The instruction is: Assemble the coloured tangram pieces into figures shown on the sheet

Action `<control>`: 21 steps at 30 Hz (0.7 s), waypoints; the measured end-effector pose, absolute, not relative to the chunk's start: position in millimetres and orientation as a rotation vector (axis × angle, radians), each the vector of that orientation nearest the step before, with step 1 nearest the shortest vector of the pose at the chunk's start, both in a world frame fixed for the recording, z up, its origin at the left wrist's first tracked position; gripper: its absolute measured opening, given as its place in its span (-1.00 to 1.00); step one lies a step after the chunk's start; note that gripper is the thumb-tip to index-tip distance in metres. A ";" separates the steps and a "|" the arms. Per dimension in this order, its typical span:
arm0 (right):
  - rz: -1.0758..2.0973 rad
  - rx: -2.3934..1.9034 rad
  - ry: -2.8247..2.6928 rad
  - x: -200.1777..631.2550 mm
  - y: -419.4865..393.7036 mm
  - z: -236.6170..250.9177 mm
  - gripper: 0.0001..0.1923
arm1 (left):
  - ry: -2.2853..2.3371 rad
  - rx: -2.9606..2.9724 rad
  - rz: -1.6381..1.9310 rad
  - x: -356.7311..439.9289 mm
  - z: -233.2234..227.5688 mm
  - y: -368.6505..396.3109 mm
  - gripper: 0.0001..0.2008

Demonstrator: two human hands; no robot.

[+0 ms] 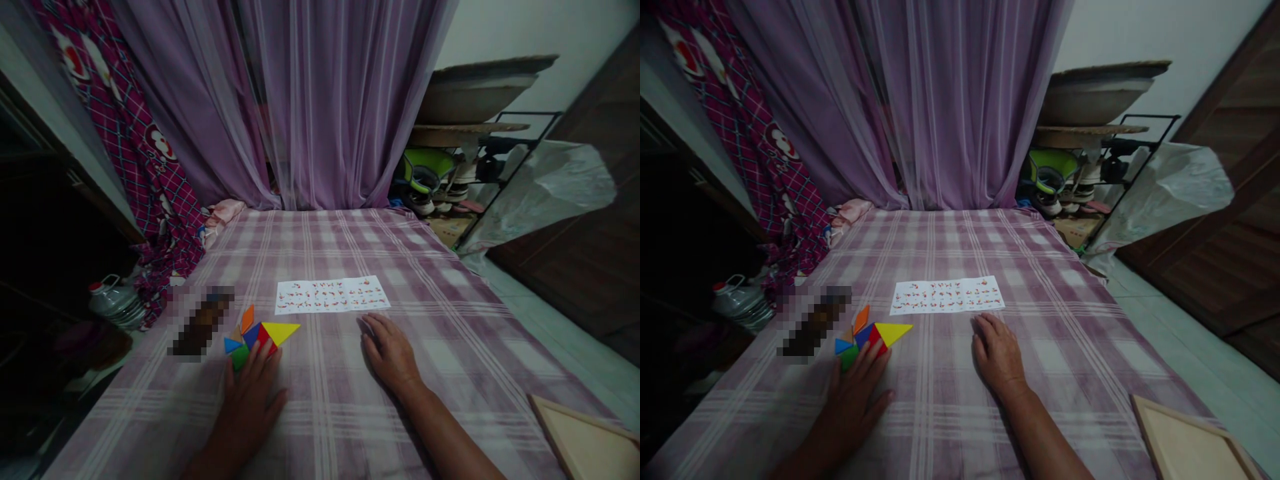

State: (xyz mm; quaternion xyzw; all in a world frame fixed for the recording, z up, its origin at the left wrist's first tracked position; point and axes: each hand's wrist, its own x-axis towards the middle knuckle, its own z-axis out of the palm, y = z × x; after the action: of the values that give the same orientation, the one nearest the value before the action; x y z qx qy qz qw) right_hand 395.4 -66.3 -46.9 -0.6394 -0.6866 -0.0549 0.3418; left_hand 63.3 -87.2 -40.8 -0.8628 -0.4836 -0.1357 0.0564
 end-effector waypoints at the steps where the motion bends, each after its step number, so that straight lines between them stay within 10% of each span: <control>1: -0.145 -1.666 -1.788 395.4 -66.3 -47.0 -0.63 | -1.440 -2.634 -0.433 66.1 -36.9 -88.6 -0.45; 21: -0.078 -1.647 -1.782 394.5 -66.4 -42.5 -0.68 | -1.467 -2.814 -0.752 93.6 -14.8 -46.0 -0.57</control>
State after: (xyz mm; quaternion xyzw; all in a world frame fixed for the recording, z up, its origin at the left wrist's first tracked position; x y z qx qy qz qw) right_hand 394.5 -66.4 -42.5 -0.6357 -0.6878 -0.0300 0.3491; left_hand 93.6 -46.0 -14.8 -0.8614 -0.4490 -0.2301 -0.0595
